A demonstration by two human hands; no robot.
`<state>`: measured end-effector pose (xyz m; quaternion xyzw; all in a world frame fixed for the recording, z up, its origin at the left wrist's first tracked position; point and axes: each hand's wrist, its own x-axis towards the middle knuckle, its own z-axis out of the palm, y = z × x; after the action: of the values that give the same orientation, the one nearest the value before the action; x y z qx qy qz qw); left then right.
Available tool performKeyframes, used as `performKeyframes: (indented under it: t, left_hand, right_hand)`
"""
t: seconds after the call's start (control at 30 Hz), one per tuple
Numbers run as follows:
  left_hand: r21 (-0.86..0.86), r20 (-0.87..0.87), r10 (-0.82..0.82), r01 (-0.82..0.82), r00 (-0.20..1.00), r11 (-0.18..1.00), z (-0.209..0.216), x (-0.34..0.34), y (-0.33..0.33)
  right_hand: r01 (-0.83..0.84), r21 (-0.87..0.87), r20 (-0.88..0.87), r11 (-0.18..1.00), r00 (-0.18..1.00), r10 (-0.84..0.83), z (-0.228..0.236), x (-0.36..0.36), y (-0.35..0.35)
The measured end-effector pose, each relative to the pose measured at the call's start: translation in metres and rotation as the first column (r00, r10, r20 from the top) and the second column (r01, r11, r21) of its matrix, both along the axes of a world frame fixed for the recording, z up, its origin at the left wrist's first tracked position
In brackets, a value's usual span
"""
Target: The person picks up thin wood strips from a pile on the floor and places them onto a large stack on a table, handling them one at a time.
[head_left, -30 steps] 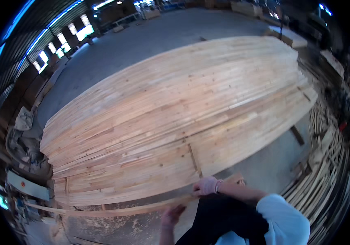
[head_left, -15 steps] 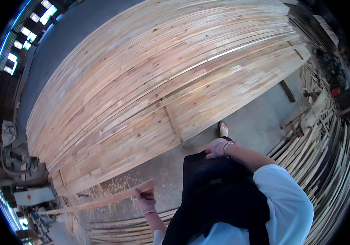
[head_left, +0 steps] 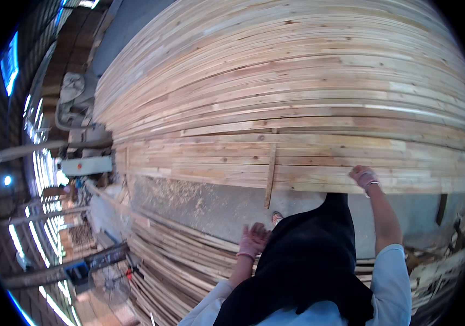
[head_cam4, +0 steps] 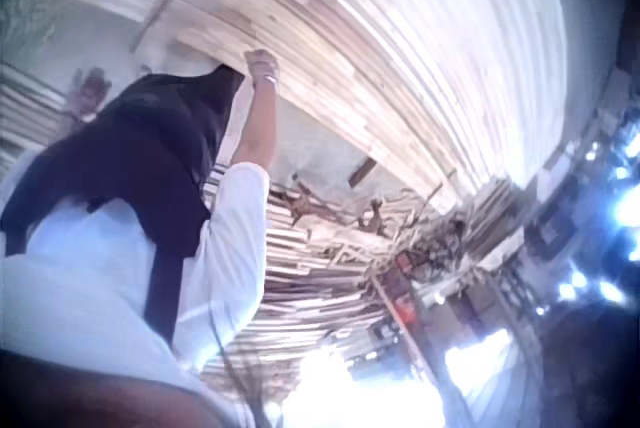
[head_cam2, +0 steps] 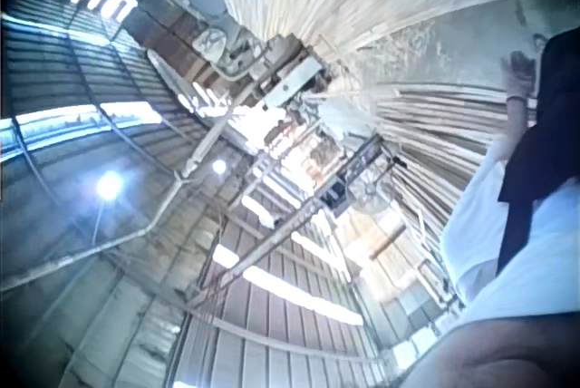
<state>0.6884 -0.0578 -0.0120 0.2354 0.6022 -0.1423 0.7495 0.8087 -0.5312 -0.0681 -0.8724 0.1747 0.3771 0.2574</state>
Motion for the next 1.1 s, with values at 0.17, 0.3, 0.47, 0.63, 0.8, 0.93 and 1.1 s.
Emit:
performKeyframes:
  t: [0.17,0.3,0.47,0.63,0.8,0.93,1.1]
  left_hand:
    - [-0.06,0.115,-0.096,0.104,0.989,0.993,0.046,0.013,-0.076]
    - [0.02,0.124,-0.016,0.014,0.992,1.0,0.059,-0.016,-0.076]
    - [0.105,-0.073,0.028,-0.02,0.997,0.994,0.057,-0.04,-0.067]
    - [0.106,-0.007,-0.037,0.038,0.999,0.994,0.052,-0.05,-0.056]
    - [-0.091,0.193,-0.094,0.114,0.977,0.989,0.003,-0.035,-0.033]
    - [-0.096,0.226,-0.102,0.127,0.969,0.987,-0.02,-0.033,-0.028]
    - [-0.187,0.249,0.047,0.0,0.967,0.982,-0.017,-0.013,-0.031]
  right_hand:
    - [-0.277,-0.503,-0.059,0.819,0.956,0.287,-0.087,0.055,-0.102]
    - [-0.38,-0.512,-0.085,0.77,0.915,0.395,-0.105,0.087,-0.134]
    - [-0.427,-0.585,-0.079,0.689,0.876,0.476,-0.16,0.082,-0.137]
    - [-0.574,-0.53,-0.141,0.624,0.786,0.602,-0.127,0.081,-0.13]
    - [-0.745,-0.311,-0.199,0.59,0.658,0.726,-0.075,0.02,-0.111]
    - [-0.828,-0.063,-0.316,0.557,0.545,0.776,0.036,-0.045,-0.029]
    - [-0.888,0.345,0.537,-0.303,-0.078,0.84,-0.091,-0.187,-0.081]
